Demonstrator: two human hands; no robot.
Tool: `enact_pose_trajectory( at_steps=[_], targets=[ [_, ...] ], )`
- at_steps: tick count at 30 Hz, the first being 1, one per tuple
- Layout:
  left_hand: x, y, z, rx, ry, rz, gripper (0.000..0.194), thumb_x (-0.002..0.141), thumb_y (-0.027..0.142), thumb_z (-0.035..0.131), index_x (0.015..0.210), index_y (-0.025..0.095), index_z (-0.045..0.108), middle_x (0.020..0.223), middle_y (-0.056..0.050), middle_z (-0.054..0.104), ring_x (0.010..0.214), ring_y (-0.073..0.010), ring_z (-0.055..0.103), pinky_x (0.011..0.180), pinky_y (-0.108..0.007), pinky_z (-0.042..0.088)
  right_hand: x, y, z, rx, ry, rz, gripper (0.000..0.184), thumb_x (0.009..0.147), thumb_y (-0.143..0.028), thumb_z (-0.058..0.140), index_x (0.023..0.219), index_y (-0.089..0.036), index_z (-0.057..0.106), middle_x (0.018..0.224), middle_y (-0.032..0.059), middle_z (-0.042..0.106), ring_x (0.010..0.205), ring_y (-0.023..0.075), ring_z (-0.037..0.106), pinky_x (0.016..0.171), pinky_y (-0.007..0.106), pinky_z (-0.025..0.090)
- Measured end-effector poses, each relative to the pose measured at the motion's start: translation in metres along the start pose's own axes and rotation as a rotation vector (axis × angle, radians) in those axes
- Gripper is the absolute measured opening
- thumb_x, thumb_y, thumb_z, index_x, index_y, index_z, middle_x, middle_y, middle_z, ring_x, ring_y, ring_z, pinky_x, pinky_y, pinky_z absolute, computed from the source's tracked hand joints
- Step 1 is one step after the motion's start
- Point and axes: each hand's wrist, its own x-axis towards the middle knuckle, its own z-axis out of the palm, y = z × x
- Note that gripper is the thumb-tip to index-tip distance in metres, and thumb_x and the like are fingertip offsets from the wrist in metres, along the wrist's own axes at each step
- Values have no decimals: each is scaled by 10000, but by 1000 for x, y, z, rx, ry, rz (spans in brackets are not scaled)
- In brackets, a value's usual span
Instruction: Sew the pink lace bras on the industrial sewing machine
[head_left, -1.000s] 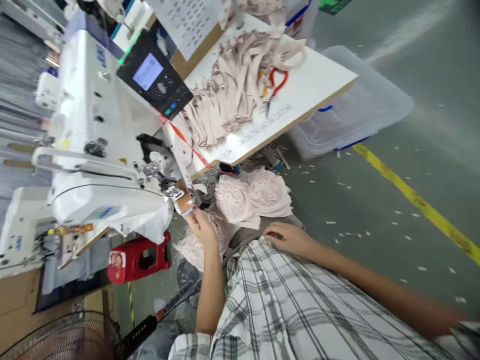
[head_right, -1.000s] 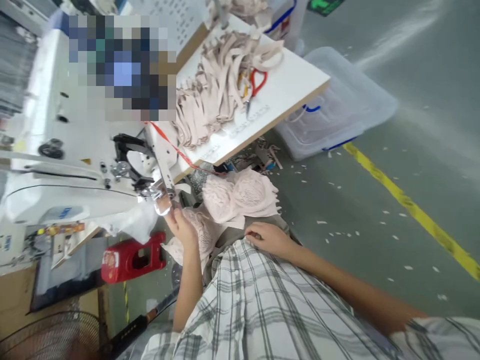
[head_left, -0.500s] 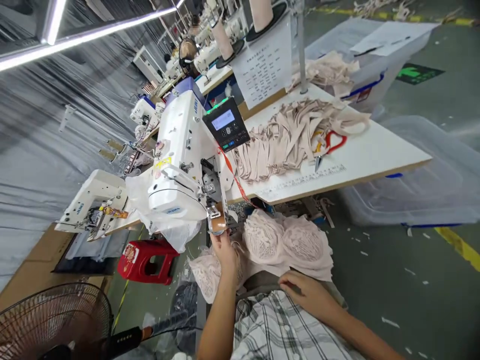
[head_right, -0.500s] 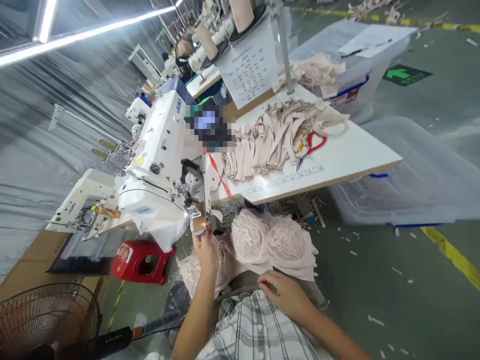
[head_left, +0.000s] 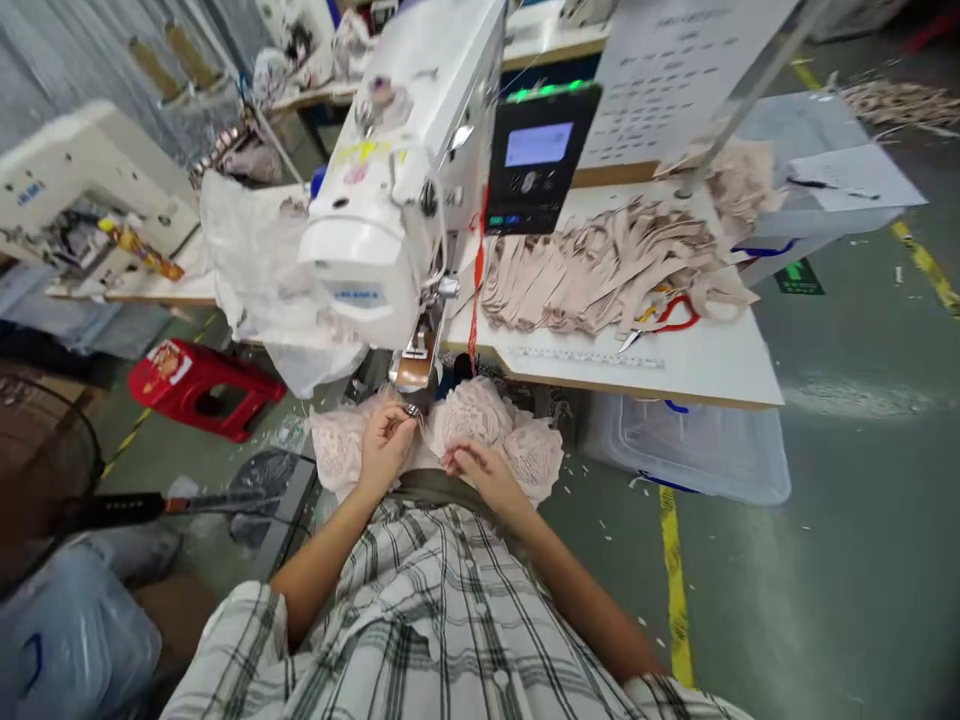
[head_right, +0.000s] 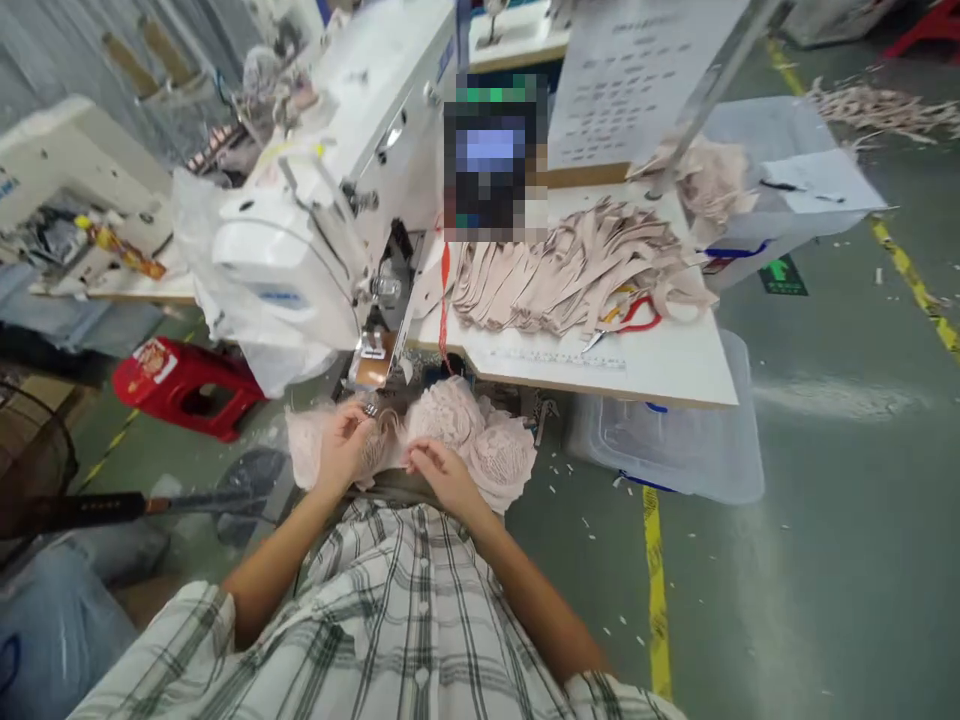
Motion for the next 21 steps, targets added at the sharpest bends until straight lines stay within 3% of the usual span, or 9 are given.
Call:
enact_pose_trajectory(
  at_steps=[3, 6, 9, 13, 17, 21],
  targets=[
    [-21, 1, -19, 108, -159, 95, 163, 797, 329, 759, 783, 193, 670, 1031, -73, 681, 1008, -203, 617, 951, -339, 467, 14, -21, 6, 133, -63, 14, 487, 943, -679, 470, 1124, -239, 575, 1011, 78, 709, 828, 184, 664, 805, 351, 548],
    [-30, 7, -29, 267, -305, 262, 76, 899, 261, 663, 852, 201, 657, 1070, -77, 685, 1037, -189, 626, 963, -344, 468, 26, -39, 15, 55, -103, -13, 432, 940, -628, 523, 1120, -238, 570, 947, 48, 685, 826, 177, 655, 767, 328, 539],
    [-31, 9, -34, 331, -341, 294, 72, 922, 241, 636, 862, 202, 636, 1093, -80, 686, 1055, -191, 632, 968, -352, 476, 34, -47, 24, -53, -108, -31, 339, 916, -516, 612, 1086, -224, 588, 909, 23, 658, 802, 159, 630, 756, 310, 527],
    [-29, 1, -37, 299, -322, 268, 79, 911, 269, 654, 941, 202, 625, 1103, -82, 684, 1041, -197, 645, 952, -356, 501, 38, -42, 32, -8, -78, 3, 292, 903, -465, 624, 1054, -217, 594, 873, 8, 635, 756, 144, 610, 734, 301, 540],
    [-24, -8, -35, 383, -273, 280, 204, 899, 282, 669, 1088, 209, 644, 1045, -64, 690, 936, -187, 643, 872, -335, 519, 42, -26, 44, 220, -27, 89, 393, 818, -528, 715, 1038, -225, 595, 862, 0, 630, 781, 146, 620, 718, 286, 559],
    [-16, -9, -33, 477, -366, 308, 263, 947, 257, 588, 1195, 243, 674, 1080, -68, 703, 969, -201, 644, 885, -357, 518, 47, -9, 55, 488, -29, 148, 463, 769, -596, 764, 1017, -235, 615, 902, -11, 644, 762, 113, 619, 723, 251, 547]
  ],
)
